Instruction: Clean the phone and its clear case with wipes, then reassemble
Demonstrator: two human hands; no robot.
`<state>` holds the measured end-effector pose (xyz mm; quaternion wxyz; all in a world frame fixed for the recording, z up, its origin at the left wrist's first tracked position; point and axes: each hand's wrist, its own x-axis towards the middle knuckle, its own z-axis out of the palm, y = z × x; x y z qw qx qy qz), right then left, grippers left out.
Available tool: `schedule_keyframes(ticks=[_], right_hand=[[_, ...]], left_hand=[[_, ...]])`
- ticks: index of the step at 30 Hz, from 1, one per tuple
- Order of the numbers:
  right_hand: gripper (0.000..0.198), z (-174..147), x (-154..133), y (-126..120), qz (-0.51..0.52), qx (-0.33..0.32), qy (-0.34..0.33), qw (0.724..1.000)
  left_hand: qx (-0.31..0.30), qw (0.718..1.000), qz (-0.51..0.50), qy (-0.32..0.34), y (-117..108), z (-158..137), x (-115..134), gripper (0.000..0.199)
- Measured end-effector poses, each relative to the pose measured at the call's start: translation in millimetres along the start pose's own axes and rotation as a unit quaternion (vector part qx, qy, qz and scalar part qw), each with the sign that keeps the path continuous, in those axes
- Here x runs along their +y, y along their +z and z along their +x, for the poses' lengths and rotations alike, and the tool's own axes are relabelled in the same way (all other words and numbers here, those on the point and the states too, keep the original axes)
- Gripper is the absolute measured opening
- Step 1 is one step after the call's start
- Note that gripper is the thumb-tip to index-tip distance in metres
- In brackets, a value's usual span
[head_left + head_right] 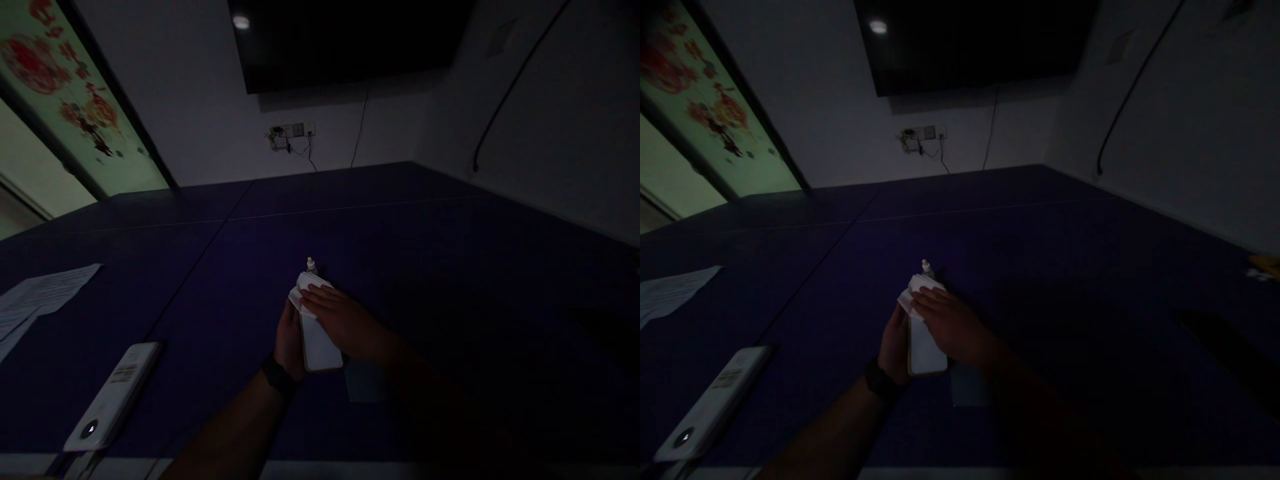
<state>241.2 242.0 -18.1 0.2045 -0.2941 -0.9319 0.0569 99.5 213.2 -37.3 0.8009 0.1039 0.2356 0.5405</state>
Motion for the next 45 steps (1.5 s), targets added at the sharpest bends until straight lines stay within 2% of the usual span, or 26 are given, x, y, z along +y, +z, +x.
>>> schedule_keyframes(ticks=[5, 9, 12, 16, 21, 27, 32, 37, 42, 45], right_hand=[[0.048, -3, 2, -10, 0.038, 0.005, -0.054, 0.998], [0.044, -3, 5, -12, 0.042, 0.036, -0.024, 0.998], [0.047, -1, 2, -7, 0.011, 0.021, -0.034, 0.999], [0.042, -2, 3, -8, 0.026, -0.001, -0.078, 0.997], [0.045, -3, 2, -8, 0.01, 0.048, -0.014, 0.999], [0.04, -1, -2, -7, -0.004, 0.023, -0.086, 0.996], [0.046, -1, 2, -1, -0.002, 0.041, -0.02, 0.999], [0.044, -1, 2, -4, 0.031, 0.013, -0.064, 0.997], [0.042, 2, 3, -4, 0.001, 0.035, -0.015, 0.999], [0.048, 3, 3, 0, -0.006, 0.025, -0.037, 0.999]], left_hand=[[0.006, 1.0, -0.013, 0.011, -11, 4, 1, 0.056], [-0.006, 1.0, 0.002, 0.009, -12, 8, 1, 0.06], [-0.014, 1.0, 0.006, 0.012, -10, 7, 1, 0.061], [-0.016, 1.0, 0.012, 0.002, -8, 3, 2, 0.066], [-0.007, 1.0, -0.001, 0.019, -4, 2, 3, 0.071], [-0.001, 1.0, 0.003, 0.026, -1, -2, 8, 0.069], [0.009, 0.999, 0.002, 0.039, 4, -3, 8, 0.071], [0.022, 1.0, 0.01, 0.008, 5, -5, 7, 0.071], [0.015, 1.0, -0.003, 0.026, 6, -1, 6, 0.072], [0.03, 0.999, -0.002, 0.03, 5, -2, 7, 0.07]])
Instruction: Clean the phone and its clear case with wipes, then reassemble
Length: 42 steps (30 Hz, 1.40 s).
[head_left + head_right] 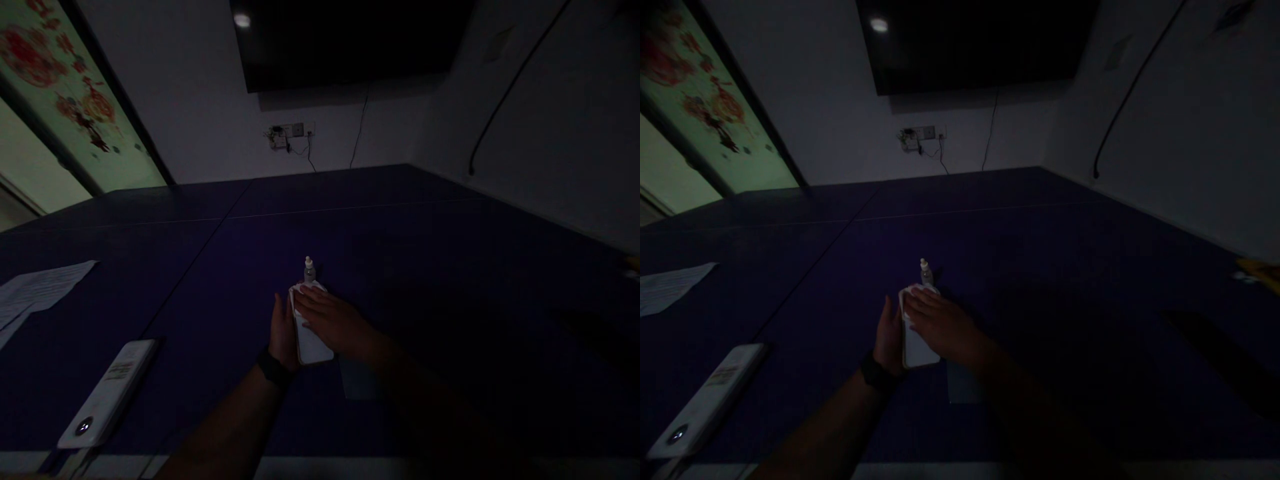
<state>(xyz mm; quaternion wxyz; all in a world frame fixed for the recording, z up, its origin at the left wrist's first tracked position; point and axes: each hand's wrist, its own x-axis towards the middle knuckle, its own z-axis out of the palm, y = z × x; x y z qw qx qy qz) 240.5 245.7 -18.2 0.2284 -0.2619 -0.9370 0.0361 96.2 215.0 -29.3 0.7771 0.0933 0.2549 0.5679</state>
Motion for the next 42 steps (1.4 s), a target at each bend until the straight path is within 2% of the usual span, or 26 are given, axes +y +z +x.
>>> schedule_keyframes(ticks=[4, 7, 9, 12, 15, 18, 20, 26, 31, 33, 35, 37, 38, 42], right_hand=[[0.04, -4, 8, -2, 0.065, -0.005, -0.041, 0.997], [0.041, -4, 12, 0, 0.061, 0.031, 0.006, 0.998], [0.047, -2, 9, 5, 0.041, 0.031, 0.028, 0.998], [0.05, 0, 7, 9, 0.034, -0.004, -0.01, 0.999], [0.048, -2, 12, 6, 0.064, -0.02, -0.042, 0.997], [0.049, -3, 13, 4, 0.058, 0.011, 0.012, 0.998], [0.051, -1, 9, 5, 0.037, 0.011, 0.023, 0.999], [0.043, 0, 2, -4, 0.049, -0.025, -0.036, 0.998], [0.05, 5, -5, 3, 0.01, 0.027, 0.036, 0.999], [0.049, 7, -10, 8, -0.004, 0.011, 0.014, 1.0], [0.044, 7, -12, 8, 0.006, -0.014, -0.046, 0.999], [0.038, 5, -9, 4, 0.016, -0.025, -0.094, 0.995], [0.037, 4, -8, 0, 0.014, -0.023, -0.097, 0.995], [0.035, -2, -4, -12, -0.028, 0.016, -0.011, 0.999]], left_hand=[[-0.013, 1.0, 0.024, 0.009, -1, 0, -2, 0.073], [-0.018, 0.999, 0.027, 0.007, 0, 0, -2, 0.073], [-0.008, 1.0, 0.02, 0.004, 3, 0, -2, 0.072], [0.015, 1.0, 0.007, 0.015, 7, -2, -1, 0.07], [0.009, 1.0, 0.005, 0.026, 8, -2, -1, 0.067], [0.003, 0.999, 0.001, 0.035, 7, 0, -1, 0.064], [0.004, 0.999, -0.002, 0.041, 5, 1, -1, 0.065], [-0.003, 1.0, 0.002, 0.027, 6, 1, -2, 0.068], [0.001, 0.999, 0.01, 0.037, 5, 2, -2, 0.069], [0.024, 0.999, 0.012, 0.044, 3, 2, 2, 0.068], [0.037, 0.998, 0.01, 0.048, 0, 3, 6, 0.069], [0.034, 0.998, 0.006, 0.054, -1, 3, 10, 0.069], [0.029, 0.998, 0.003, 0.054, 0, 2, 11, 0.07], [0.012, 0.999, -0.004, 0.032, 2, 1, 11, 0.071]])
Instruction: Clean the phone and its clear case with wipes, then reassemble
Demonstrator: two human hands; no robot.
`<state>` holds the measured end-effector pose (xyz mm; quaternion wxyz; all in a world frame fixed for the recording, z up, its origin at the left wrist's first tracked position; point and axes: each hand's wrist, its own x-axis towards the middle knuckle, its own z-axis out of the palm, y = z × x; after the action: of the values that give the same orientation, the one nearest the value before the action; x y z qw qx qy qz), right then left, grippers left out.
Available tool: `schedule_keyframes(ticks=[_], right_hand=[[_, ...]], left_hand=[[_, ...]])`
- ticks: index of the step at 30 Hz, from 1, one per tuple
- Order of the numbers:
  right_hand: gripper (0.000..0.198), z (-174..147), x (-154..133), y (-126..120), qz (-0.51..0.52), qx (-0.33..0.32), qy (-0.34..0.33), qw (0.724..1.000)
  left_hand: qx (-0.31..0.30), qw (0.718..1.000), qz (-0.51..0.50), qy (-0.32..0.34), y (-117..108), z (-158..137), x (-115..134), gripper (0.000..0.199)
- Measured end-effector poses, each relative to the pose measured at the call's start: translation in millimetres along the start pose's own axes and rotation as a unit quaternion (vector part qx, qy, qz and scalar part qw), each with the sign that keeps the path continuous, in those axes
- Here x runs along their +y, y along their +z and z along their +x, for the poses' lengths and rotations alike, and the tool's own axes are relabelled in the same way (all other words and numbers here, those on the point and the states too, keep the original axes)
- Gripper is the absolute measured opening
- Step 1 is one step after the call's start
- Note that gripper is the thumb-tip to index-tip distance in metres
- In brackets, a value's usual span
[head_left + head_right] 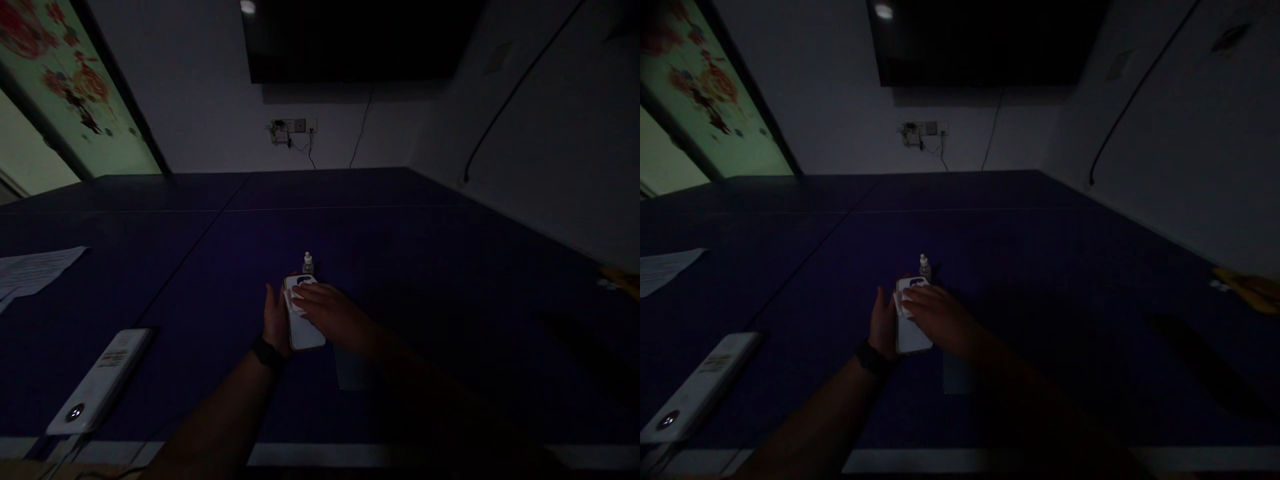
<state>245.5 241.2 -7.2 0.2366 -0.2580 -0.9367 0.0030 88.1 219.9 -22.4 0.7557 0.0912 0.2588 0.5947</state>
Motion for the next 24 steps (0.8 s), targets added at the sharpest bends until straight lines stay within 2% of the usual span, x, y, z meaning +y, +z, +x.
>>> schedule_keyframes(ticks=[2, 5, 9, 12, 14, 17, 20, 22, 24], right_hand=[[0.033, -3, -2, 0, -0.013, 0.012, 0.03, 0.999], [0.033, -6, -9, 6, -0.017, 0.018, 0.032, 0.999], [0.042, -8, -13, 11, -0.005, -0.018, -0.022, 1.0], [0.039, -11, -10, 6, 0.029, -0.049, -0.074, 0.996], [0.037, -12, -7, 4, 0.031, -0.043, -0.063, 0.997], [0.04, -11, -7, 6, 0.001, -0.028, -0.012, 1.0], [0.042, -10, -8, 7, 0.023, -0.036, -0.029, 0.999], [0.039, -11, -8, 5, 0.064, -0.039, -0.047, 0.996], [0.038, -11, -8, 2, 0.076, -0.032, -0.038, 0.996]], left_hand=[[-0.004, 1.0, -0.003, 0.002, 1, -1, -1, 0.072], [-0.01, 1.0, -0.008, -0.005, 1, 0, -2, 0.072], [-0.002, 1.0, -0.005, -0.026, 0, 2, 0, 0.071], [0.009, 1.0, -0.007, -0.015, -1, 5, 1, 0.072], [0.006, 1.0, -0.013, -0.005, -3, 6, 0, 0.072], [-0.005, 0.999, -0.019, -0.025, -8, 9, -3, 0.074], [0.0, 0.999, -0.02, -0.039, -11, 13, -6, 0.073], [0.006, 1.0, -0.017, -0.024, -13, 15, -7, 0.073], [-0.005, 1.0, -0.007, -0.011, -15, 17, -8, 0.074]])
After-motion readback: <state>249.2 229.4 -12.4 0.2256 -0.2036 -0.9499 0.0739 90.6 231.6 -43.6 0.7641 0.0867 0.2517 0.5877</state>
